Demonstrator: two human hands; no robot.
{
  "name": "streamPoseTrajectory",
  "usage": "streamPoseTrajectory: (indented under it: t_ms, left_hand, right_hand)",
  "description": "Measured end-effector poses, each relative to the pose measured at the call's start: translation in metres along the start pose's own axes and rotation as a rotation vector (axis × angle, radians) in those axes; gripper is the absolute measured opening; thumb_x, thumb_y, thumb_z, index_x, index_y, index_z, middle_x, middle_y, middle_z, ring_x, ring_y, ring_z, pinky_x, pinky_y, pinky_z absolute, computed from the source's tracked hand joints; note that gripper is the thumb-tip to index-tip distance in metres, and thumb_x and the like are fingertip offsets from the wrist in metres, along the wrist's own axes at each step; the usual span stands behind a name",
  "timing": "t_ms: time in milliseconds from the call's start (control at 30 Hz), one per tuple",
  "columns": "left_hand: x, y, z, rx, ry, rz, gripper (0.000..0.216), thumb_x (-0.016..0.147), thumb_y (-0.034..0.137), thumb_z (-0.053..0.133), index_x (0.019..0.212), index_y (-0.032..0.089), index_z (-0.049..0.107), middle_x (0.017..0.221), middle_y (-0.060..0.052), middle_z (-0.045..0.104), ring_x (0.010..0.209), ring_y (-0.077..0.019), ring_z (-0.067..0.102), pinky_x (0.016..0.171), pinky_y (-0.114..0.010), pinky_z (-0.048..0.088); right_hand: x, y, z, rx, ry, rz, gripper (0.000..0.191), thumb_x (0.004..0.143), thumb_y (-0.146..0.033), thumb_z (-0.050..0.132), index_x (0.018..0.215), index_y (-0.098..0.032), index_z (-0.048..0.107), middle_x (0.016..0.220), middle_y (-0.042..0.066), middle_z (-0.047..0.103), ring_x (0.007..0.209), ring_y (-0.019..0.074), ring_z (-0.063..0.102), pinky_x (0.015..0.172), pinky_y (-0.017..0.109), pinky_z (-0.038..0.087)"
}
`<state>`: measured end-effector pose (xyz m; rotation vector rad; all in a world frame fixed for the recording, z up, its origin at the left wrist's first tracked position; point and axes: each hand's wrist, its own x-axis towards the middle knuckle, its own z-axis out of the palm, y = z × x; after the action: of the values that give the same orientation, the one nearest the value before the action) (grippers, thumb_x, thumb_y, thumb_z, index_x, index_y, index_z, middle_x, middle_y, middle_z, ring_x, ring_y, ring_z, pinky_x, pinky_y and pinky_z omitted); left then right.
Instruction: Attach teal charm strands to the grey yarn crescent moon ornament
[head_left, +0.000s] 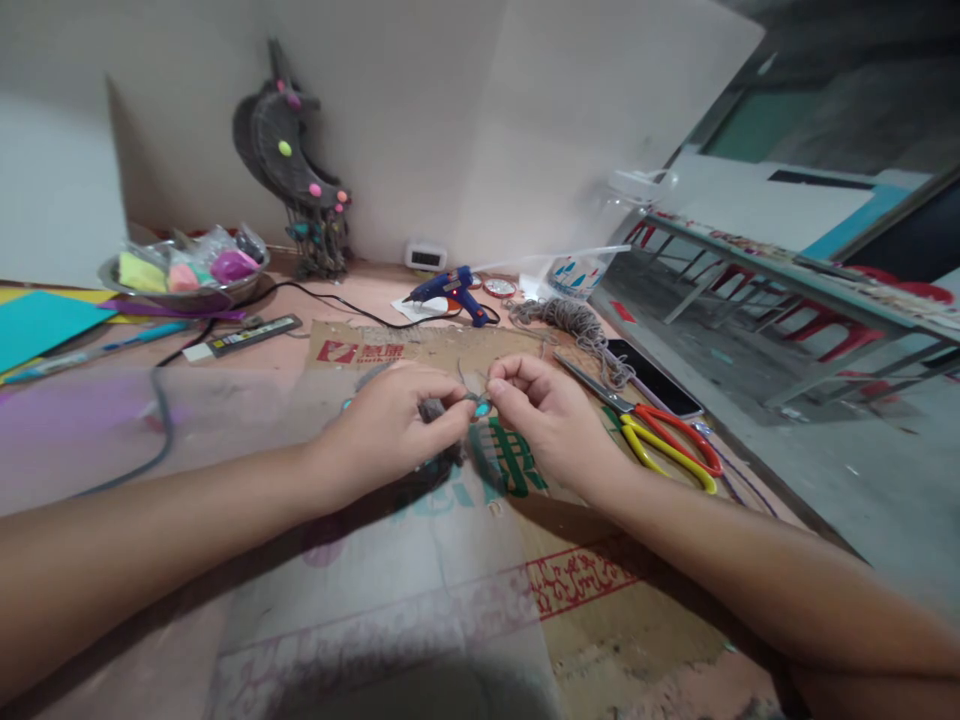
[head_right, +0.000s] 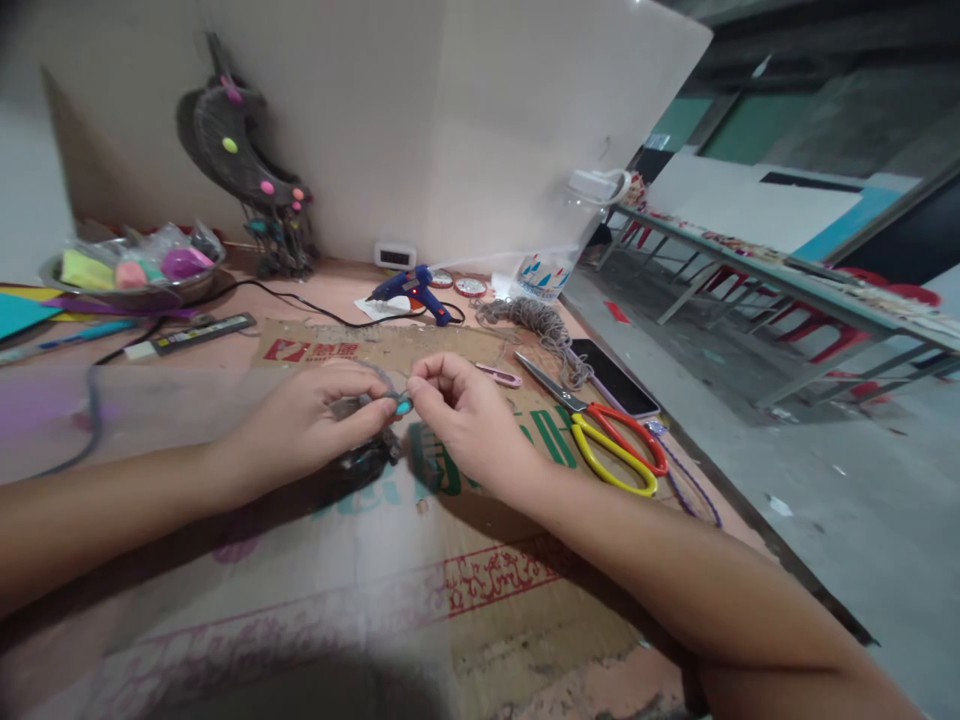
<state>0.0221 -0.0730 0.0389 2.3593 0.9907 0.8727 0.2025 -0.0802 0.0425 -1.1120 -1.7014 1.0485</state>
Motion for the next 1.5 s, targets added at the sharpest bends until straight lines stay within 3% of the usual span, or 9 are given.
streamPoseTrajectory:
  t_ms: [233, 400, 667, 767, 967, 1167, 1233, 1400, 1500]
  left_hand:
    - [0.005, 0.003, 0.000, 0.002, 0.026, 0.039, 0.030, 0.087, 0.023, 0.048, 0.057, 0.016, 0.050, 0.055, 0.005, 0.046, 0.057, -0.0095, 0.045, 0.060, -0.024, 0.033]
    - [0.002, 0.002, 0.000, -0.023, 0.019, 0.001, 0.026, 0.086, 0.022, 0.049, 0.062, 0.016, 0.056, 0.060, 0.004, 0.055, 0.061, -0.0097, 0.050, 0.063, -0.023, 0.035]
    - [-0.004, -0.003, 0.001, 0.024, -0.001, 0.002, 0.030, 0.089, 0.025, 0.048, 0.062, 0.016, 0.057, 0.061, 0.002, 0.058, 0.063, -0.0112, 0.054, 0.065, -0.024, 0.037]
    - [-0.004, -0.004, 0.001, 0.032, -0.001, -0.002, 0.032, 0.092, 0.030, 0.046, 0.067, 0.017, 0.061, 0.066, 0.001, 0.063, 0.067, -0.0126, 0.058, 0.067, -0.025, 0.039]
    - [-0.008, -0.010, 0.005, 0.066, 0.079, 0.098, 0.026, 0.093, 0.035, 0.048, 0.083, 0.021, 0.068, 0.088, -0.002, 0.070, 0.086, -0.0165, 0.062, 0.082, -0.032, 0.042]
    - [-0.008, -0.009, 0.005, 0.034, 0.053, 0.100, 0.024, 0.093, 0.033, 0.048, 0.083, 0.020, 0.065, 0.087, -0.001, 0.069, 0.084, -0.0159, 0.060, 0.083, -0.033, 0.040]
    - [-0.008, -0.008, 0.005, 0.041, 0.055, 0.090, 0.025, 0.094, 0.032, 0.045, 0.080, 0.019, 0.062, 0.084, -0.002, 0.068, 0.083, -0.0164, 0.059, 0.081, -0.033, 0.040]
    - [-0.010, -0.005, 0.007, 0.051, 0.067, 0.069, 0.024, 0.093, 0.027, 0.042, 0.078, 0.017, 0.057, 0.079, -0.002, 0.064, 0.079, -0.0167, 0.056, 0.077, -0.033, 0.039]
    - [-0.010, -0.005, 0.007, 0.052, 0.043, 0.087, 0.023, 0.092, 0.026, 0.043, 0.076, 0.017, 0.057, 0.078, -0.002, 0.063, 0.079, -0.0170, 0.055, 0.078, -0.034, 0.038]
  right_hand:
    - [-0.004, 0.001, 0.007, 0.120, 0.087, 0.030, 0.013, 0.086, -0.030, 0.051, 0.081, -0.020, 0.045, 0.062, -0.007, 0.037, 0.053, 0.0071, 0.034, 0.049, 0.023, 0.028]
    - [0.000, 0.005, 0.004, 0.234, 0.139, 0.032, 0.011, 0.086, -0.026, 0.051, 0.080, -0.021, 0.044, 0.058, -0.009, 0.034, 0.049, 0.0062, 0.032, 0.047, 0.022, 0.026]
    - [0.031, -0.008, -0.040, 0.381, 0.271, 0.074, 0.008, 0.085, -0.023, 0.049, 0.078, -0.020, 0.048, 0.077, -0.001, 0.058, 0.054, 0.0062, 0.049, 0.047, 0.021, 0.038]
    - [0.035, -0.015, -0.052, 0.312, 0.238, 0.076, 0.011, 0.085, -0.024, 0.051, 0.076, -0.021, 0.045, 0.062, -0.003, 0.054, 0.046, 0.0062, 0.045, 0.042, 0.019, 0.034]
    - [0.031, -0.024, -0.064, 0.017, 0.254, -0.138, 0.010, 0.086, -0.026, 0.056, 0.079, -0.022, 0.049, 0.057, -0.005, 0.048, 0.045, 0.0061, 0.041, 0.042, 0.020, 0.030]
    - [0.037, -0.040, -0.096, 0.058, 0.505, -0.338, 0.013, 0.086, -0.018, 0.050, 0.076, -0.023, 0.043, 0.081, 0.000, 0.057, 0.056, 0.0070, 0.051, 0.046, 0.023, 0.036]
    - [0.035, -0.039, -0.092, 0.039, 0.411, -0.274, 0.013, 0.086, -0.022, 0.053, 0.077, -0.023, 0.043, 0.084, 0.001, 0.061, 0.059, 0.0081, 0.055, 0.049, 0.023, 0.042]
    - [0.017, -0.026, -0.048, -0.009, -0.099, -0.047, 0.013, 0.082, -0.020, 0.057, 0.082, -0.023, 0.045, 0.066, -0.004, 0.059, 0.054, 0.0094, 0.057, 0.050, 0.024, 0.046]
    - [0.008, -0.022, -0.030, -0.132, -0.202, -0.038, 0.004, 0.083, -0.017, 0.054, 0.082, -0.020, 0.056, 0.067, -0.003, 0.060, 0.057, 0.0088, 0.058, 0.054, 0.024, 0.048]
